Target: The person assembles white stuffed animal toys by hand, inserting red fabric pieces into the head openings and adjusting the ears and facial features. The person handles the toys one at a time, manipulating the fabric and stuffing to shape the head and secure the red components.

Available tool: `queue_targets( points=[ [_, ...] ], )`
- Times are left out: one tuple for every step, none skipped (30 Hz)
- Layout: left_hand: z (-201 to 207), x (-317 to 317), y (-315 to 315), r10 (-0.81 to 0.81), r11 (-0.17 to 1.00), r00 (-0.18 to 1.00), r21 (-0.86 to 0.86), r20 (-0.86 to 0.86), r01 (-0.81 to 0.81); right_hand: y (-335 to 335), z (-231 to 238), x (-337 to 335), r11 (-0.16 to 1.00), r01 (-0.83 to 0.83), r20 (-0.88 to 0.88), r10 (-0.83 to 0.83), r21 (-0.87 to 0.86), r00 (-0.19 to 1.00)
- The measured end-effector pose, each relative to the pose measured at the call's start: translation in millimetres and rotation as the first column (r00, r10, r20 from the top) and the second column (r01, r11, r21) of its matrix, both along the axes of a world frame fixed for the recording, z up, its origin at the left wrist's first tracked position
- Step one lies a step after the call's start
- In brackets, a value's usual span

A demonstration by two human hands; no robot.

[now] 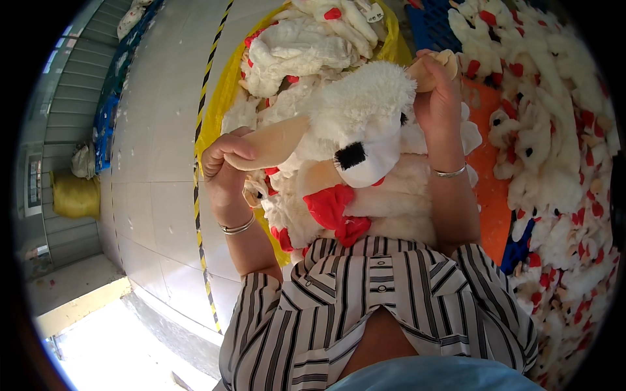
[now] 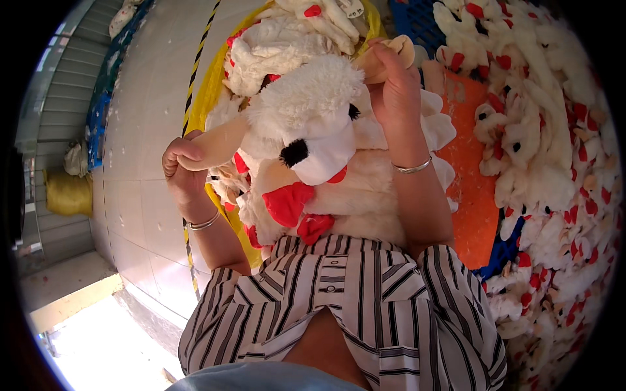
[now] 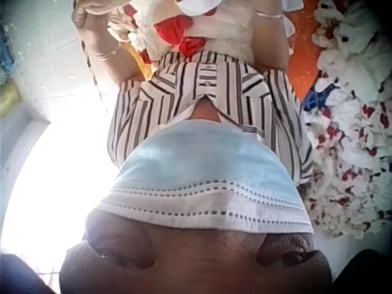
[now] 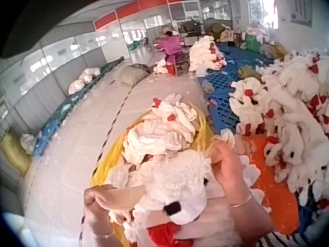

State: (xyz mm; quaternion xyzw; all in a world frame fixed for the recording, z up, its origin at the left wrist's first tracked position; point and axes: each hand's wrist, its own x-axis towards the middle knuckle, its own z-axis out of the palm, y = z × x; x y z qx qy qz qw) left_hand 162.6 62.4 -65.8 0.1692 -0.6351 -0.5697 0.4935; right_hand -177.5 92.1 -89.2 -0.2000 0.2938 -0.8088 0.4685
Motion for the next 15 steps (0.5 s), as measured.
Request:
queue_targets(
  points=[
    [1, -3, 1, -0.002, 1.000, 1.000, 0.018, -0.003, 0.002, 1, -6, -8, 0.999, 0.049, 0.010, -0.049, 0.024, 0.999],
    [2, -6, 1, -0.004, 0.999, 1.000, 0.035, -0.006, 0.004, 0, -13, -14, 0.994, 0.112, -0.034, -0.111, 0.021, 0.993],
    [3, -9, 3, -0.002, 0.999, 1.000, 0.053, -0.006, 0.003, 1, -13, -9, 0.993, 0.111, -0.117, -0.107, 0.029, 0.987],
    [2, -14, 4, -0.046, 0.998, 0.997, 0.038, 0.069, 0.043, 3, -12, -2, 0.993, 0.110, -0.199, -0.101, 0.037, 0.975],
    [-1, -20, 5, -0.087, 0.996, 0.986, 0.025, 0.144, 0.085, 4, -12, 2, 0.993, 0.110, -0.280, -0.093, 0.044, 0.956],
    [-3, -22, 5, -0.124, 0.992, 0.967, 0.013, 0.221, 0.124, 5, -14, -1, 0.991, 0.119, -0.346, -0.088, 0.069, 0.934],
    [-7, -17, 2, -0.023, 1.000, 0.986, 0.008, 0.168, 0.022, 7, -17, -8, 0.987, 0.129, -0.411, -0.080, 0.092, 0.908],
    [-12, -9, -3, 0.079, 0.997, 0.990, 0.010, 0.114, -0.081, 9, -20, -15, 0.983, 0.140, -0.473, -0.070, 0.115, 0.878],
    [-14, -5, -6, 0.178, 0.984, 0.982, 0.019, 0.059, -0.179, 10, -15, -23, 0.971, 0.220, -0.405, -0.167, 0.090, 0.899],
    [-9, -6, -5, 0.282, 0.959, 0.956, 0.016, 0.078, -0.284, 10, -7, -31, 0.951, 0.300, -0.334, -0.261, 0.071, 0.906],
    [-14, -6, -6, 0.271, 0.962, 0.959, 0.010, 0.081, -0.272, 10, -2, -35, 0.923, 0.380, -0.260, -0.353, 0.060, 0.899],
    [-24, -7, -12, 0.257, 0.966, 0.963, -0.002, 0.079, -0.258, 13, -1, -33, 0.925, 0.378, -0.321, -0.349, 0.030, 0.880],
    [-34, -5, -16, 0.248, 0.969, 0.965, -0.008, 0.082, -0.248, 18, 3, -31, 0.937, 0.347, -0.404, -0.298, 0.051, 0.865],
    [-44, 2, -22, 0.236, 0.971, 0.959, -0.017, 0.158, -0.237, 23, 10, -30, 0.945, 0.318, -0.483, -0.244, 0.075, 0.841],
    [-54, 11, -32, 0.223, 0.974, 0.947, -0.029, 0.229, -0.223, 24, 16, -30, 0.951, 0.293, -0.559, -0.193, 0.095, 0.807]
  ],
)
